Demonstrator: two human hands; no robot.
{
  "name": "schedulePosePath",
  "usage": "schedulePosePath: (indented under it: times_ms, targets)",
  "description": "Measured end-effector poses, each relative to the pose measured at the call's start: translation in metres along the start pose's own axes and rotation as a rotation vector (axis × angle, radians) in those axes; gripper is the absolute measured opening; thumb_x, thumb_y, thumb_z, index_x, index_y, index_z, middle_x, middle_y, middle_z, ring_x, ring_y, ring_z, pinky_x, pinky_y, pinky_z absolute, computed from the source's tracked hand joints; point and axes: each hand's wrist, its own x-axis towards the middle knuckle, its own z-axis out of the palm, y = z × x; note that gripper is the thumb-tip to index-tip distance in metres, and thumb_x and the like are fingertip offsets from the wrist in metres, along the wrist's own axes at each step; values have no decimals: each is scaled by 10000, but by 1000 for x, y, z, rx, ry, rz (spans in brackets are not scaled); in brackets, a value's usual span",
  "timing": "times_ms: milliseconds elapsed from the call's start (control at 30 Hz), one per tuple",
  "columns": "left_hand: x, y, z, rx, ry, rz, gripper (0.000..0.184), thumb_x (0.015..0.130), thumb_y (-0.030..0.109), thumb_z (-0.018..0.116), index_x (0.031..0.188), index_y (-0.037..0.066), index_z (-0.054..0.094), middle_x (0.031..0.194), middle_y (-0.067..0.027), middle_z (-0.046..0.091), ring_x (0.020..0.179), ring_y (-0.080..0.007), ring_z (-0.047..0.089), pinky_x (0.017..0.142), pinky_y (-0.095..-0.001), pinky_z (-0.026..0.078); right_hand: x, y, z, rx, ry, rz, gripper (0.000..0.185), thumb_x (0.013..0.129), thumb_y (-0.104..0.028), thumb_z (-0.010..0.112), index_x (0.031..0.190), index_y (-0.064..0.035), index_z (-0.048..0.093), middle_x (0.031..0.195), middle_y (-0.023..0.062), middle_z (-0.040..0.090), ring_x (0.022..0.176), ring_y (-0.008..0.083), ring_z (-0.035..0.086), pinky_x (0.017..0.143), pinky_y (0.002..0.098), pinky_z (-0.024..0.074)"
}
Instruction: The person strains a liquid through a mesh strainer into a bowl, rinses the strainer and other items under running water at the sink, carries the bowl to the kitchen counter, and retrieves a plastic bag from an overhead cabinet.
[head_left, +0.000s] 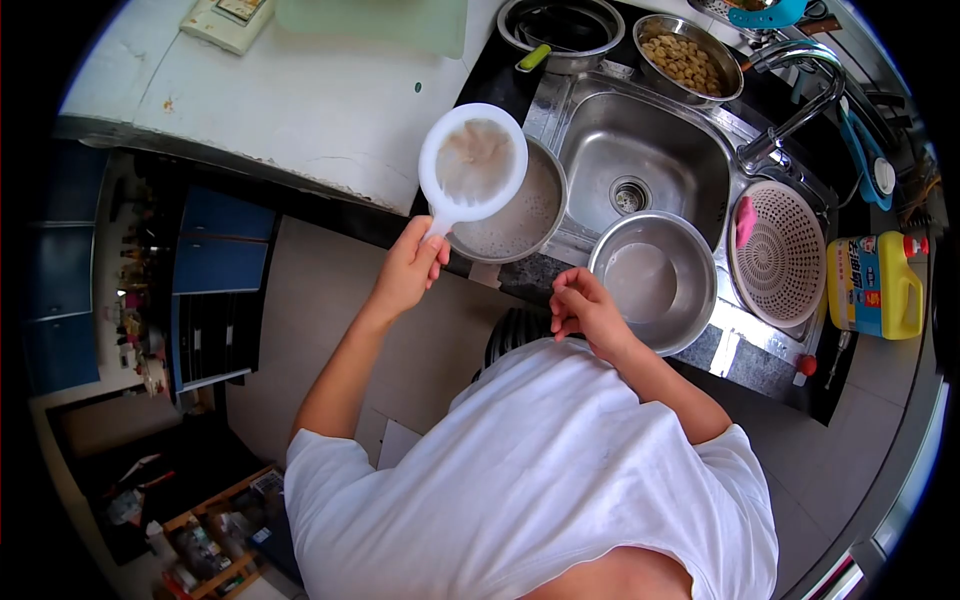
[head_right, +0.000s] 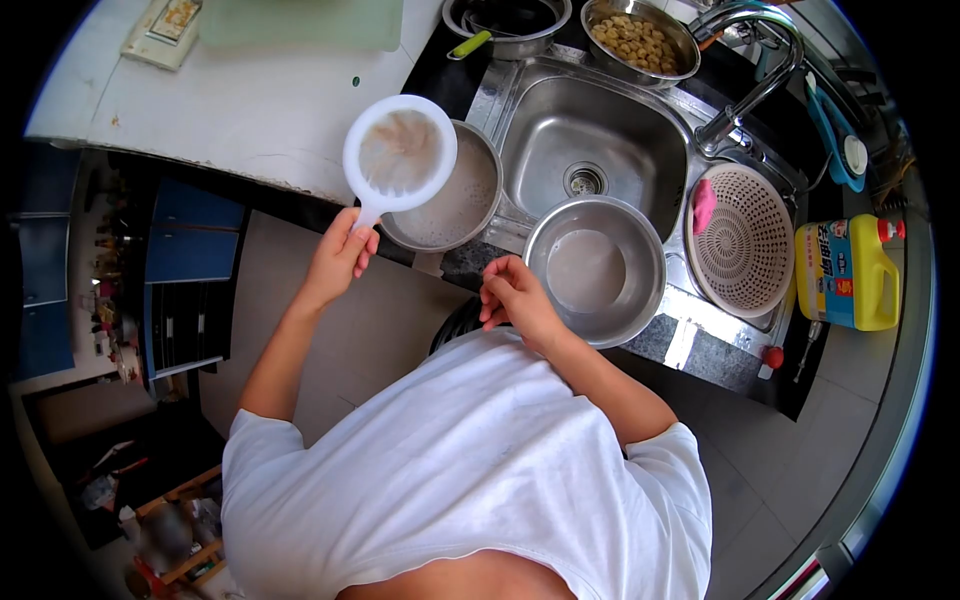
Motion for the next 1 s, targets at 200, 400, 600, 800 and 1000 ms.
schedulePosePath:
  times_ms: [200,400,600,800,1000]
  targets:
    - [2,-44,32,-65,176,116,148,908,158,396,952,56,493,747,8,526,605,-33,431,524,-163,367,0,0,2,-19,-2,-1,114,870,-163,463,928,-74,421,714,42,502,550,136,537,468,256,469]
    - [7,-53,52,-230,324,153,171,904,170,424,966,45,524,781,-2,547,659,-55,477,594,-194,410,0,1,3,-36,-14,1,117,871,-170,460,939,-81,424,719,39,506,551,136,536,467,251,466]
    - [6,-53,61,-329,310,116,205,905,170,424,1020,35,527,801,3,542,685,-54,471,629,-190,405,-1,2,3,-42,-1,2,117,871,-170,459,937,-80,424,720,39,505,556,135,534,469,253,465]
    - [9,-55,57,-345,317,93,210,909,177,408,1038,39,500,792,4,508,651,-62,449,601,-197,389,1,1,3,-41,6,-2,115,868,-169,462,931,-81,423,719,39,504,559,137,534,471,259,465]
    - [4,-50,57,-355,322,101,200,910,170,401,1030,39,493,763,4,492,615,-59,437,557,-188,373,-3,2,3,-48,17,6,113,868,-168,462,923,-77,424,715,42,504,558,138,535,470,259,463]
